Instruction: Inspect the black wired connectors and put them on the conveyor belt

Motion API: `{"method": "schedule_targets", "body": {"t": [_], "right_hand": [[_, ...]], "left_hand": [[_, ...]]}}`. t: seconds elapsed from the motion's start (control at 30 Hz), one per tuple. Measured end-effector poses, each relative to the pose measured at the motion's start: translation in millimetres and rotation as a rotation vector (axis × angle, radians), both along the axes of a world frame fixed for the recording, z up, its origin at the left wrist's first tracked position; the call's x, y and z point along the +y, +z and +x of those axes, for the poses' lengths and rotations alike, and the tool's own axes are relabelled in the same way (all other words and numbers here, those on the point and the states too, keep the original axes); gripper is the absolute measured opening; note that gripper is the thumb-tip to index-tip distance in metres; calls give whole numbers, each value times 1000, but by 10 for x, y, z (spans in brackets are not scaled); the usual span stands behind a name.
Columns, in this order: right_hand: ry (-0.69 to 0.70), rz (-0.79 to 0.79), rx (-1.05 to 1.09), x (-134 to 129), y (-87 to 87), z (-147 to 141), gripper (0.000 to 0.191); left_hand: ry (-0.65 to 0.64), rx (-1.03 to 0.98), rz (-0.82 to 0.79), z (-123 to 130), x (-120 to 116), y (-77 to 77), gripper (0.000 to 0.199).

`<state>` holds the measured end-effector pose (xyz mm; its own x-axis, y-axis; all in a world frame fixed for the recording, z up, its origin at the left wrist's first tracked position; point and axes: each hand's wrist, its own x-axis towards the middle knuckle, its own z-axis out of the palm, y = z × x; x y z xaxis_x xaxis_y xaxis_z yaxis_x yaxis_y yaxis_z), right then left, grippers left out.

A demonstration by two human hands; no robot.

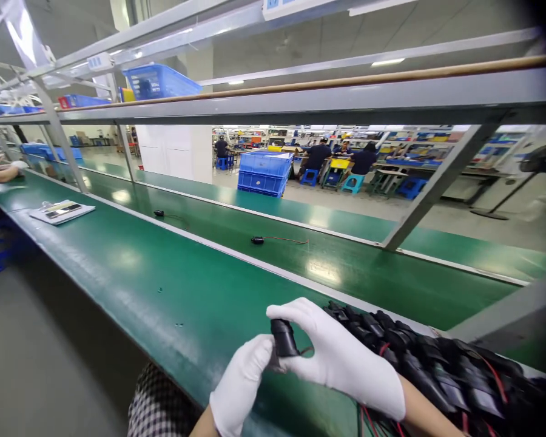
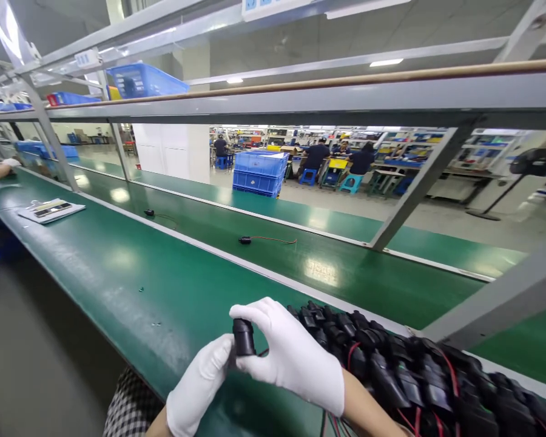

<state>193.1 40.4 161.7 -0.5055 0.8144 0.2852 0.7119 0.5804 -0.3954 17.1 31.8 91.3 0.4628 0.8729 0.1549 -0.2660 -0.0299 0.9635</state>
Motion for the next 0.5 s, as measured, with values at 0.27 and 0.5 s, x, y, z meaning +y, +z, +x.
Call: {"method": "schedule_targets", "body": {"t": [0.27, 0.5], "right_hand": [[33, -137, 202, -26, -92, -105, 56], [-104, -343, 240, -104, -312, -44, 71]], "left_hand": [[28, -95, -99, -78, -53, 66, 43], [1, -8, -107, -34, -67, 25, 59]]}}
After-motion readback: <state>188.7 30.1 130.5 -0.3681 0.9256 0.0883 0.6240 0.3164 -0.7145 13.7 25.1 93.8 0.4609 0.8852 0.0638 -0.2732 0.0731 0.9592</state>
